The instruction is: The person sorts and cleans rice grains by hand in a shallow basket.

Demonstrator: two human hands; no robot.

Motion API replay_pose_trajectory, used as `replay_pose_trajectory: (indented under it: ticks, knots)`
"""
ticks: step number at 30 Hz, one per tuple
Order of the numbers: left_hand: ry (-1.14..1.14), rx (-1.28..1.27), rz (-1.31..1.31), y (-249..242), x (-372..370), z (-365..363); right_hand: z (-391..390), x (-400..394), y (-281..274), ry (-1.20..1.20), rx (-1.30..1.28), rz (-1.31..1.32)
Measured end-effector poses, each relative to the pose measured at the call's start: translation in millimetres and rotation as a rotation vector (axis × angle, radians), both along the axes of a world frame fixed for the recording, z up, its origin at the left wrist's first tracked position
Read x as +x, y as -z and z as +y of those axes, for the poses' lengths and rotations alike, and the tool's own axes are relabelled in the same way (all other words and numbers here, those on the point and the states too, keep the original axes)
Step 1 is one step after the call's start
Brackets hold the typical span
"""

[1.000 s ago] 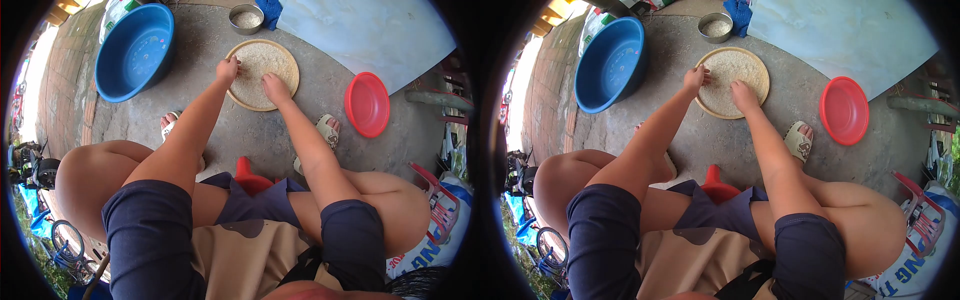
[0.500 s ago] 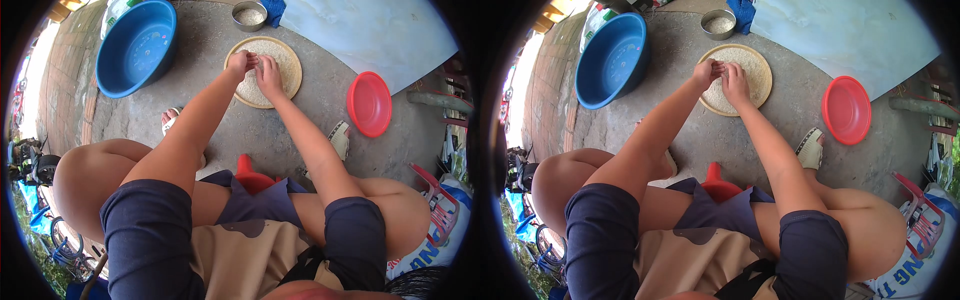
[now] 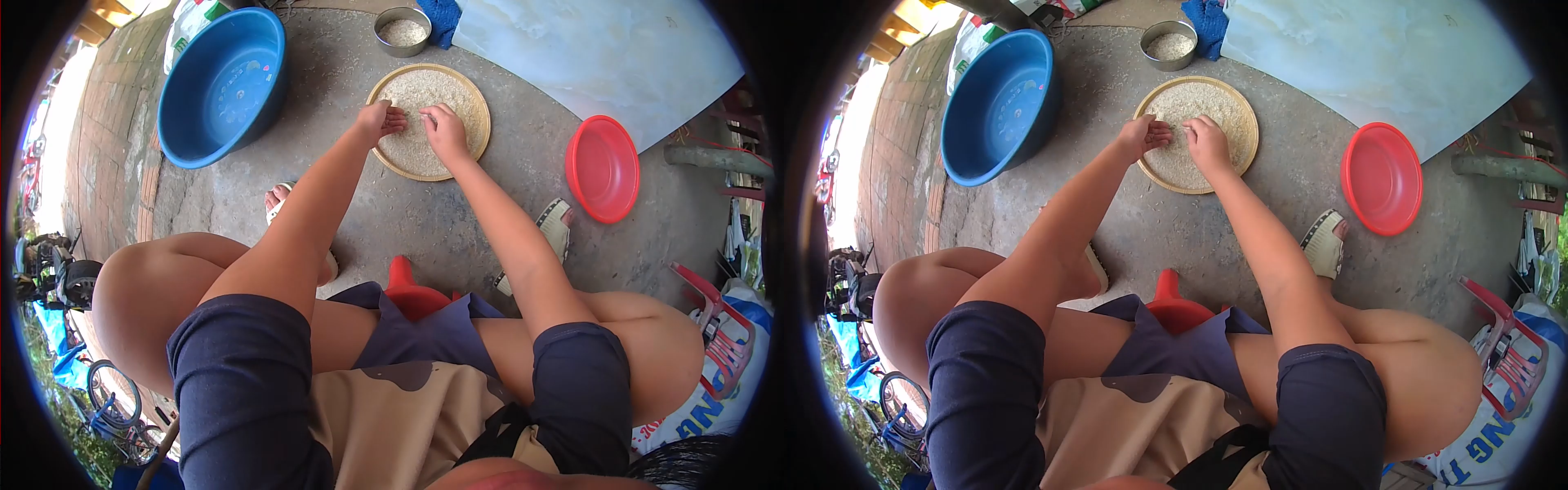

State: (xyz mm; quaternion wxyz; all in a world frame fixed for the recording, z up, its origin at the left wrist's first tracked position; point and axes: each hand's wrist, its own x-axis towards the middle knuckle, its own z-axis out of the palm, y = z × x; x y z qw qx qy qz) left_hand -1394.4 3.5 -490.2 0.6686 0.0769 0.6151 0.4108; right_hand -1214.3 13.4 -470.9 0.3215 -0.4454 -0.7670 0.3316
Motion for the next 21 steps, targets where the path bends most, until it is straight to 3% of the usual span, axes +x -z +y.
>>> replay_pose_trajectory:
  ticks: [5,9,11,15,19,21]
  knots:
    - [-0.129,0.128,-0.275,2,30,17,6,-23,-13,-0.173,0.145,-0.022]
    - [-0.176,0.108,-0.109,-7,26,33,2,-26,8,0.021,0.237,-0.037]
    - [-0.315,0.096,0.075,-16,21,36,-5,-19,19,-0.056,0.24,-0.287]
    - [-0.321,0.087,0.071,-3,-4,33,-16,-7,28,-0.273,0.262,-0.425]
    - [-0.311,-0.004,0.055,1,-11,22,2,-33,30,-0.235,0.069,-0.424]
    - [-0.312,0.014,0.043,2,-3,16,10,-45,24,-0.049,0.148,-0.155]
